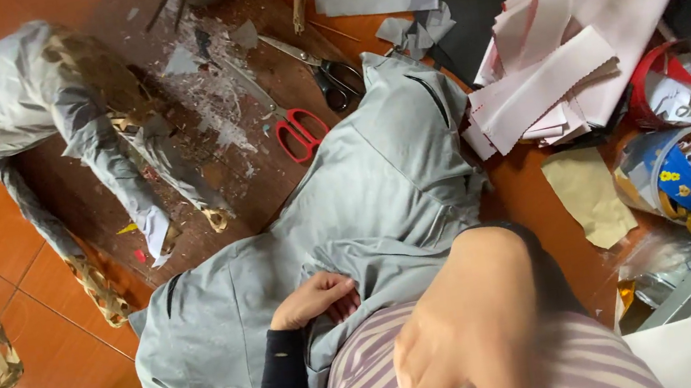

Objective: Cutting, folding, and preparing paper materials to assemble decorative objects.

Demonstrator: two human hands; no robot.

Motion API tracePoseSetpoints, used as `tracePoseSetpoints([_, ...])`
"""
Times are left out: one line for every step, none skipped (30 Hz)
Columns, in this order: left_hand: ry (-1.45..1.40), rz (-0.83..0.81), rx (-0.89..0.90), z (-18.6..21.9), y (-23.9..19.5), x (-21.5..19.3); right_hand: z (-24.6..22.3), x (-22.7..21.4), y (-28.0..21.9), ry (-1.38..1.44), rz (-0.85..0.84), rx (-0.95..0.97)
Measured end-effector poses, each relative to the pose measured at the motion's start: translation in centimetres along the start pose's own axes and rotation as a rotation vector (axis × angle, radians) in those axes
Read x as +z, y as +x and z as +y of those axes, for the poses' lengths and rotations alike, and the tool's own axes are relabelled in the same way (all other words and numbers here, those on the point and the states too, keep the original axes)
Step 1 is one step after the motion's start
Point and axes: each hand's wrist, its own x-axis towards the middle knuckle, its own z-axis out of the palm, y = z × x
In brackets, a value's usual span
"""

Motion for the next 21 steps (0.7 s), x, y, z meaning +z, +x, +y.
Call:
tracePoseSetpoints([-0.027, 0.008, -0.019, -0.4, 0.1, 0.1, 0.0, -0.3, -0.6, 0.047, 0.04, -0.017])
tracePoseSetpoints([-0.03, 0.005, -0.029, -0.8, -0.1, 0.5, 0.1, -0.6, -2.4, 0.05, 0.05, -0.019])
tracePoseSetpoints([-0.012, 0.029, 0.045, -1.1, -0.4, 0.6, 0.3, -0.8, -4.3, 0.05, 0.323, 0.118])
tracePoseSetpoints([0.007, 0.053, 0.118, -1.4, -0.7, 0.8, 0.5, -1.1, -6.1, 0.052, 0.595, 0.256])
tracePoseSetpoints([0.006, 0.054, 0.115, -0.3, -1.7, 1.5, 1.4, -1.5, -10.4, 0.054, 0.598, 0.253])
tracePoseSetpoints([0.014, 0.226, 0.132, 0.8, -2.7, 2.3, 2.3, -1.9, -14.7, -0.288, 1.046, 0.709])
tracePoseSetpoints([0.019, 0.397, 0.145, 1.6, -3.8, 3.2, 3.3, -2.0, -18.9, -0.641, 1.461, 1.189])
tracePoseSetpoints([0.016, 0.397, 0.139, 2.4, -4.4, 3.9, 4.8, 0.1, -25.1, -0.633, 1.463, 1.192])
tracePoseSetpoints([0.308, 0.704, 0.353, 3.5, -4.6, 4.5, 6.0, 0.8, -30.9, -0.918, 1.443, 1.309])
tracePoseSetpoints([0.608, 1.003, 0.567, 4.5, -4.8, 5.1, 7.2, 0.1, -36.2, -1.21, 1.398, 1.412])
tracePoseSetpoints([0.605, 1.007, 0.567, 3.2, -4.7, 5.1, 7.9, 1.0, -38.4, -1.207, 1.394, 1.41])
tracePoseSetpoints([0.728, 1.019, 0.612, 1.8, -4.6, 5.2, 8.6, 1.8, -40.5, -1.358, 1.288, 1.485])
tracePoseSetpoints([0.853, 1.026, 0.651, 0.3, -4.6, 5.5, 9.4, 3.0, -42.5, -1.501, 1.175, 1.556])
tracePoseSetpoints([0.851, 1.029, 0.645, -2.3, -4.1, 5.1, 9.6, 3.2, -42.0, -1.493, 1.173, 1.557])
tracePoseSetpoints([0.83, 0.953, 0.592, -4.9, -3.5, 4.6, 9.7, 2.9, -41.5, -1.494, 1.193, 1.568])
tracePoseSetpoints([0.809, 0.877, 0.541, -7.5, -2.9, 4.1, 9.9, 2.6, -41.0, -1.494, 1.212, 1.579])
tracePoseSetpoints([0.809, 0.883, 0.542, -5.7, -3.6, 4.8, 9.8, 2.4, -40.6, -1.494, 1.21, 1.572])
tracePoseSetpoints([0.579, 0.915, 0.398, -4.0, -4.3, 5.5, 9.7, 2.3, -40.2, -1.528, 1.143, 1.631])
tracePoseSetpoints([0.347, 0.933, 0.253, -2.3, -5.1, 6.3, 9.5, 2.3, -39.8, -1.56, 1.073, 1.692])
tracePoseSetpoints([0.345, 0.938, 0.253, -1.1, -5.1, 6.1, 10.0, 2.7, -41.0, -1.558, 1.071, 1.688])
tracePoseSetpoints([0.375, 1.054, 0.259, 0.0, -5.0, 5.9, 10.4, 3.2, -42.3, -1.598, 0.965, 1.758])
